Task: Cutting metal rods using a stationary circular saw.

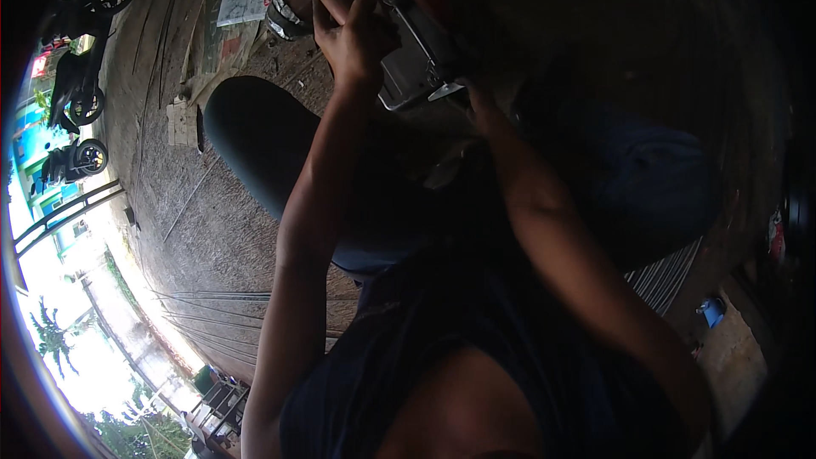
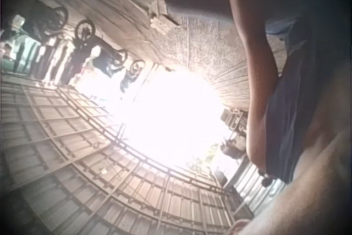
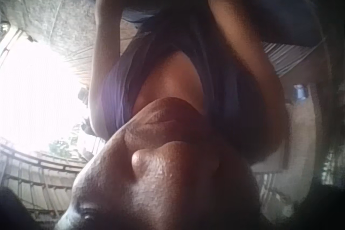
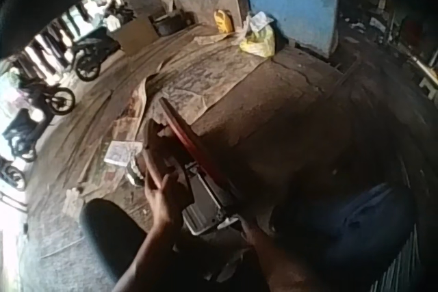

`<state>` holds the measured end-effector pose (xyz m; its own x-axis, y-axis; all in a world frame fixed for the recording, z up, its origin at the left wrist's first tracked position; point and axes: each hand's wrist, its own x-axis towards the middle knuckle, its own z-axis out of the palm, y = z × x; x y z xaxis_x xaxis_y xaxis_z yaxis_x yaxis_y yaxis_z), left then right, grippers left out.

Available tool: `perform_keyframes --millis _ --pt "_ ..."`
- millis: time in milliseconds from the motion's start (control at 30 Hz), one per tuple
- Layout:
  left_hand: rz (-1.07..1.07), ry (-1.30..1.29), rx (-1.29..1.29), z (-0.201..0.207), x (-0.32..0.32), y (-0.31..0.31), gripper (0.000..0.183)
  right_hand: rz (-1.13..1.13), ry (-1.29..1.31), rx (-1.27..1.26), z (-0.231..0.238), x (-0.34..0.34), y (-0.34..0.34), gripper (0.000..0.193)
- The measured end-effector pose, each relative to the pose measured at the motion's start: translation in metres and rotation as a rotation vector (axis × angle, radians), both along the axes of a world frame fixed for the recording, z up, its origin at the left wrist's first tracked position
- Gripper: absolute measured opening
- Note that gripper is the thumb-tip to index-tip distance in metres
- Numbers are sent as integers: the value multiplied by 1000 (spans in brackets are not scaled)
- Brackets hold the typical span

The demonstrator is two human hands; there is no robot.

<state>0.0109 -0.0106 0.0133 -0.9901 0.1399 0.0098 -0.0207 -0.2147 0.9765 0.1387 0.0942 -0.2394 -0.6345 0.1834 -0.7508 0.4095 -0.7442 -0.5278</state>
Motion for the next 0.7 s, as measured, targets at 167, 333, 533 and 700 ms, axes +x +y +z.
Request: perform_keyframes --millis 167,333,533,700 --pt "-63 -29 50 5 3 26 56 -362 103 -282 -60 9 4 40" --pt "-37 -67 19 1 0 5 59 -284 -334 164 -25 -8 -19 54" --pt "-23 -26 37 1 0 14 61 104 -411 602 -56 -11 -11 57" --pt "-54 4 52 -1 -1 27 63 758 -519 1348 -71 -7 7 53"
